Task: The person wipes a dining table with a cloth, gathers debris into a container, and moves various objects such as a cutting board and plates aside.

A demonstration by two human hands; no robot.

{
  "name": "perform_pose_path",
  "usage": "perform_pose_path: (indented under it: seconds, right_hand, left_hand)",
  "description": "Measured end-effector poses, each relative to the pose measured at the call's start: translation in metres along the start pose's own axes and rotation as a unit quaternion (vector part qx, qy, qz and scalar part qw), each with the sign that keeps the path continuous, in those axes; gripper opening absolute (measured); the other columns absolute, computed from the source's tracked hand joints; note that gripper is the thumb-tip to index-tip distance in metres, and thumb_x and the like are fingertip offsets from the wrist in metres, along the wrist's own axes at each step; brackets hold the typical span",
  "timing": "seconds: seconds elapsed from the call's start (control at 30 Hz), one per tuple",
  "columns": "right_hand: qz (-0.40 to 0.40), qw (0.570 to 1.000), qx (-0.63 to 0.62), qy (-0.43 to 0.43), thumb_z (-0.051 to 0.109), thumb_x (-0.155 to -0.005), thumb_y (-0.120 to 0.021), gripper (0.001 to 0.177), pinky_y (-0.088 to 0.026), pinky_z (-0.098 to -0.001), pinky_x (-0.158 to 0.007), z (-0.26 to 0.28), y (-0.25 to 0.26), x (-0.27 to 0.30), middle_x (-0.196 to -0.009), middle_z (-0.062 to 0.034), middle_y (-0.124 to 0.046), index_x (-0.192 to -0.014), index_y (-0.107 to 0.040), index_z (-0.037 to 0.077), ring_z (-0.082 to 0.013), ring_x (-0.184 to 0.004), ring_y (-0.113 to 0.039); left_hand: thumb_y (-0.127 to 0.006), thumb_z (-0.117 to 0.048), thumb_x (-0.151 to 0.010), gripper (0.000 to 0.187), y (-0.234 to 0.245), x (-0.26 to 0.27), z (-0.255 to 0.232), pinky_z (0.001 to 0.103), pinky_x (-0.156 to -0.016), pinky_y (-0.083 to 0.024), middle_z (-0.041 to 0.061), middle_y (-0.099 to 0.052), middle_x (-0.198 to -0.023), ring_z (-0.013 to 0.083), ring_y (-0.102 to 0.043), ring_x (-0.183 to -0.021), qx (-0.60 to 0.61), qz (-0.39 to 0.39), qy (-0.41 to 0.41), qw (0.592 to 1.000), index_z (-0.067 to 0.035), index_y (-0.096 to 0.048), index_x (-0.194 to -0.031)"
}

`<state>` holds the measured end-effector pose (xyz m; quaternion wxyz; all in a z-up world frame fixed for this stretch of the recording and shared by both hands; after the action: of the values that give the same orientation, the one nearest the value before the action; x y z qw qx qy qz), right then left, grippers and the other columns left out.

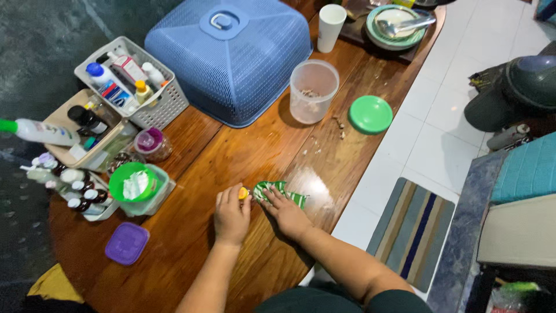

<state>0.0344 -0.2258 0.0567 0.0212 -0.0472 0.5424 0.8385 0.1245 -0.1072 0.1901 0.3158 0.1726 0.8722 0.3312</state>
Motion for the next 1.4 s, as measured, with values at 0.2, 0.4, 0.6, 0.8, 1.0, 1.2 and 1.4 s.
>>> perform_pose_path:
  seconds: [0.2,0.4,0.6,0.8,1.0,1.2,1.4]
  right_hand:
    - [-0.074,0.994,0.004,-0.075,0.002,-0.086,-0.053,0.059,-0.031,-0.0497,-0.118,-0.107,0.038,-0.036,-0.162,-0.0180,-0.037,-0.145,-0.054,0.009,-0.0395,-0.152,-0.027]
    - [-0.237,0.950,-0.202,-0.012,-0.010,-0.090,-0.049,0.057,-0.037,-0.0441,-0.123,-0.154,0.112,-0.037,-0.156,-0.0196,-0.053,-0.142,-0.063,0.008,-0.0376,-0.149,-0.046]
    - [-0.094,0.660,-0.715,-0.213,-0.001,-0.101,-0.053,0.049,-0.045,-0.0380,-0.105,-0.238,0.107,-0.038,-0.145,-0.0159,-0.062,-0.149,-0.058,0.005,-0.0234,-0.120,-0.065]
    - [-0.124,0.489,-0.849,-0.153,0.005,-0.095,-0.058,0.058,-0.054,-0.0411,-0.103,-0.299,0.141,-0.022,-0.137,-0.0144,-0.064,-0.152,-0.046,0.003,-0.0279,-0.117,-0.067]
    - [-0.282,0.470,-0.803,-0.233,0.014,-0.094,-0.062,0.054,-0.052,-0.0486,-0.098,-0.387,0.178,0.013,-0.131,-0.0177,-0.062,-0.144,-0.049,0.001,-0.0334,-0.112,-0.064]
    - [-0.311,0.542,-0.776,-0.086,0.010,-0.096,-0.057,0.052,-0.053,-0.0450,-0.105,-0.497,0.261,0.008,-0.135,-0.0185,-0.063,-0.146,-0.051,0.000,-0.0319,-0.120,-0.064]
    - [-0.359,0.619,-0.664,-0.216,0.004,-0.096,-0.050,0.047,-0.051,-0.0393,-0.105,-0.611,0.286,-0.007,-0.139,-0.0136,-0.064,-0.143,-0.058,0.005,-0.0282,-0.122,-0.064]
  left_hand:
    - [-0.074,-0.014,-0.086,0.038,-0.027,-0.029,-0.003,0.048,-0.093,-0.050,0.019,-0.068,-0.115,0.0409,-0.060,-0.107,-0.025,-0.015,0.022,0.999,-0.001,-0.064,-0.121]
    - [-0.071,-0.012,-0.089,0.037,-0.052,-0.060,-0.010,0.050,-0.097,-0.048,0.021,-0.067,-0.117,0.0417,-0.059,-0.110,-0.053,-0.080,0.069,0.993,-0.001,-0.065,-0.124]
    - [-0.073,-0.018,-0.093,0.058,-0.070,-0.069,-0.021,0.054,-0.113,-0.039,0.024,-0.056,-0.141,0.0453,-0.049,-0.131,-0.086,-0.117,0.121,0.982,0.000,-0.052,-0.144]
    - [-0.079,-0.034,-0.084,0.088,-0.074,-0.076,-0.080,0.066,-0.124,-0.016,0.028,-0.025,-0.164,0.0500,-0.019,-0.153,-0.172,-0.138,0.026,0.975,-0.005,-0.037,-0.155]
    - [-0.081,-0.038,-0.086,0.086,-0.157,-0.110,-0.154,0.061,-0.128,-0.015,0.020,-0.030,-0.165,0.0426,-0.020,-0.157,-0.158,-0.033,-0.178,0.971,-0.009,-0.038,-0.156]
    - [-0.082,-0.046,-0.078,0.096,-0.250,-0.147,-0.219,0.059,-0.124,-0.013,0.023,-0.032,-0.161,0.0417,-0.024,-0.152,-0.085,0.140,-0.196,0.967,-0.005,-0.038,-0.153]
    - [-0.090,-0.060,-0.061,0.119,-0.348,-0.193,-0.241,0.064,-0.124,-0.004,0.024,-0.026,-0.160,0.0445,-0.017,-0.152,-0.105,0.311,-0.070,0.942,-0.009,-0.034,-0.153]
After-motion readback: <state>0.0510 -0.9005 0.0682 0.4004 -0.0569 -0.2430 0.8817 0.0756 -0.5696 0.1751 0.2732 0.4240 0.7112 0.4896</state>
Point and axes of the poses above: each hand's wrist, its own x-axis away from the middle knuckle, its own y-axis out of the back of the hand, z = x × y, the point moved 8 cm from there along -x, towards the middle knuckle
